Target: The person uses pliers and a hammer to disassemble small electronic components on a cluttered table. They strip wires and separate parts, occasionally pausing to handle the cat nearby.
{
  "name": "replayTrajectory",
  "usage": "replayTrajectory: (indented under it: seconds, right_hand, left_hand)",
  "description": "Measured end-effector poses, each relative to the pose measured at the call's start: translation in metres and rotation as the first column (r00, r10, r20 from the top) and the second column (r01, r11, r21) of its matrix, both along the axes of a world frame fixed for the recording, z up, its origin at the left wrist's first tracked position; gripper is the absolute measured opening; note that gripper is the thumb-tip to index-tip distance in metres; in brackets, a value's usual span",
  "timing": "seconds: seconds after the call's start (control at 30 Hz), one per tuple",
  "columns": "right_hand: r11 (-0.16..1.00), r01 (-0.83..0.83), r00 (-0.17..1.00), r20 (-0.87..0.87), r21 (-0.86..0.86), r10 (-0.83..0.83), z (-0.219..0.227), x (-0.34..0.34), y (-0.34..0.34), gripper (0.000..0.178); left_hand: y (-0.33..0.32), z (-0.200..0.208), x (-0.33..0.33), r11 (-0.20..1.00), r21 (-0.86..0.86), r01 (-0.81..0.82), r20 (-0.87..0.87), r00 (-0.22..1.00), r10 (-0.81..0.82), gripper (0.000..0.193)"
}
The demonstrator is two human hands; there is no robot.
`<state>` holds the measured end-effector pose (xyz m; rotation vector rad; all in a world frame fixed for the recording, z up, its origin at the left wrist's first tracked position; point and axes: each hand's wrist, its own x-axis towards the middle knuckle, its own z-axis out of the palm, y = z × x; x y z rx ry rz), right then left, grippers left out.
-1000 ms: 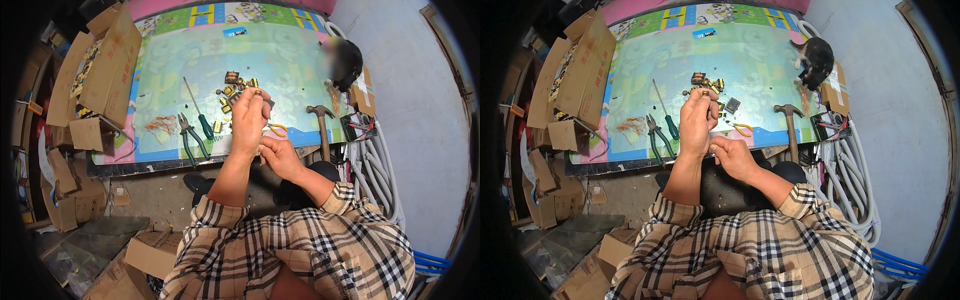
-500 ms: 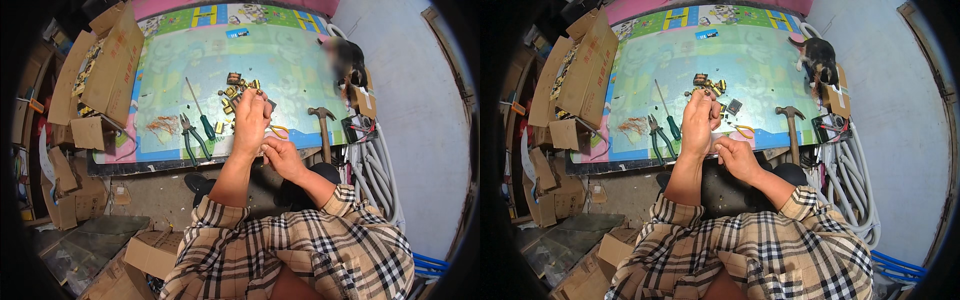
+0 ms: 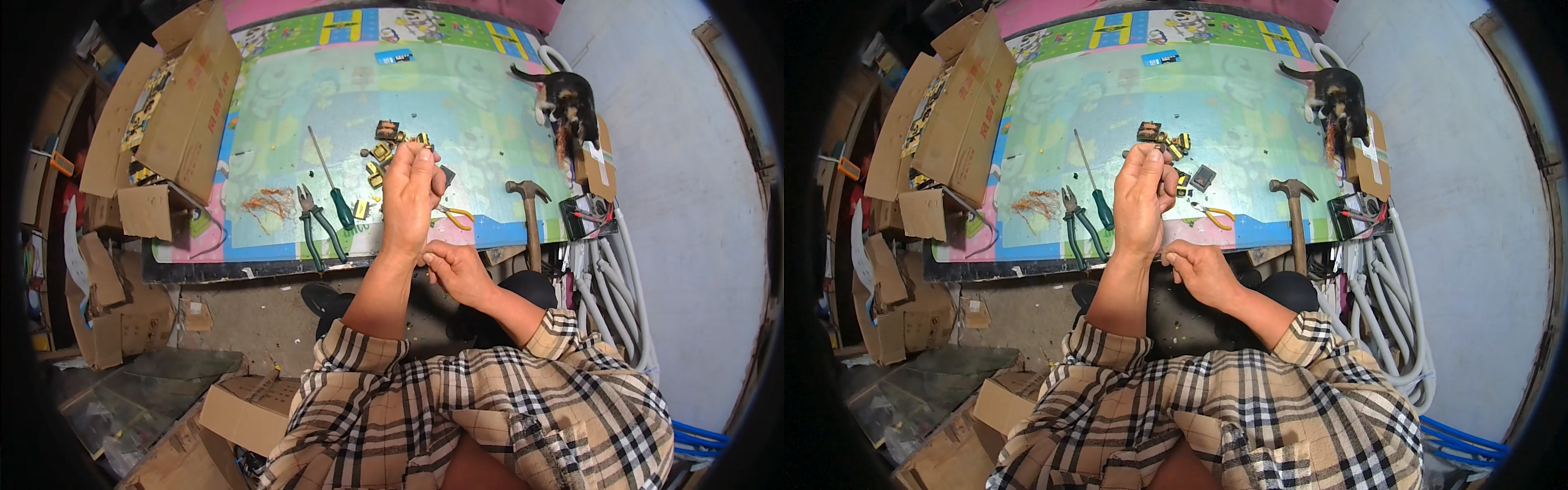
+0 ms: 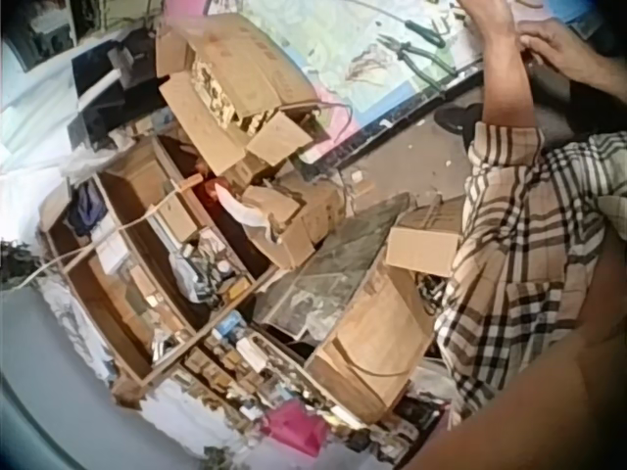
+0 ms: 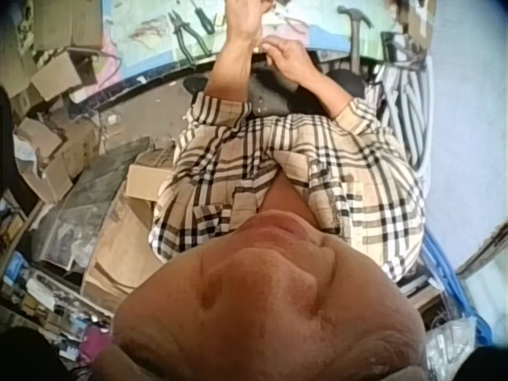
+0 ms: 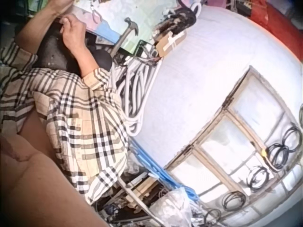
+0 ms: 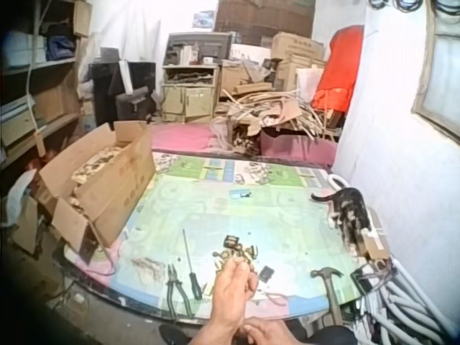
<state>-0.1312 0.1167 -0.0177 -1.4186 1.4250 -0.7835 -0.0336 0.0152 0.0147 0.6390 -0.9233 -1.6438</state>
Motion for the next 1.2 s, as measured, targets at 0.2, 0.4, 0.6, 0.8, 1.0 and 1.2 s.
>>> replayTrajectory:
  seconds: [0.2, 0.4, 0.6, 0.8, 1.0, 1.2]
  right_hand:
    - [0.999, -0.040, 0.999, 0.004, -0.006, 0.040, -0.008, 0.000, 0.002, 0.014]
    - [0.995, -0.093, 0.995, -0.034, -0.029, 0.092, -0.011, 0.002, 0.004, 0.012]
    - [0.974, -0.226, 0.973, -0.043, 0.022, 0.227, -0.029, 0.008, 0.020, 0.011]
    - [0.961, -0.277, 0.948, -0.164, 0.005, 0.274, -0.057, 0.005, 0.036, 0.009]
    - [0.972, -0.236, 0.951, -0.206, -0.001, 0.231, -0.078, -0.001, 0.049, 0.009]
    - [0.962, -0.272, 0.841, -0.493, -0.027, 0.224, -0.073, -0.016, 0.036, 0.029]
  left_hand:
    - [0.000, -0.003, -0.003, 1.000, 0.023, -0.018, -0.049, 0.999, 0.019, 0.014]
    - [0.000, -0.002, -0.001, 0.999, 0.038, 0.000, -0.049, 0.999, 0.002, 0.013]
    - [0.000, -0.001, -0.003, 0.998, 0.042, -0.040, -0.026, 0.999, 0.041, 0.016]
    - [0.000, -0.002, -0.001, 0.998, 0.012, -0.064, -0.001, 0.998, 0.064, 0.016]
    - [-0.001, -0.007, -0.003, 0.997, 0.022, -0.075, 0.008, 0.997, 0.075, 0.017]
    - [-0.002, -0.008, -0.002, 0.995, 0.043, -0.094, 0.032, 0.995, 0.092, 0.019]
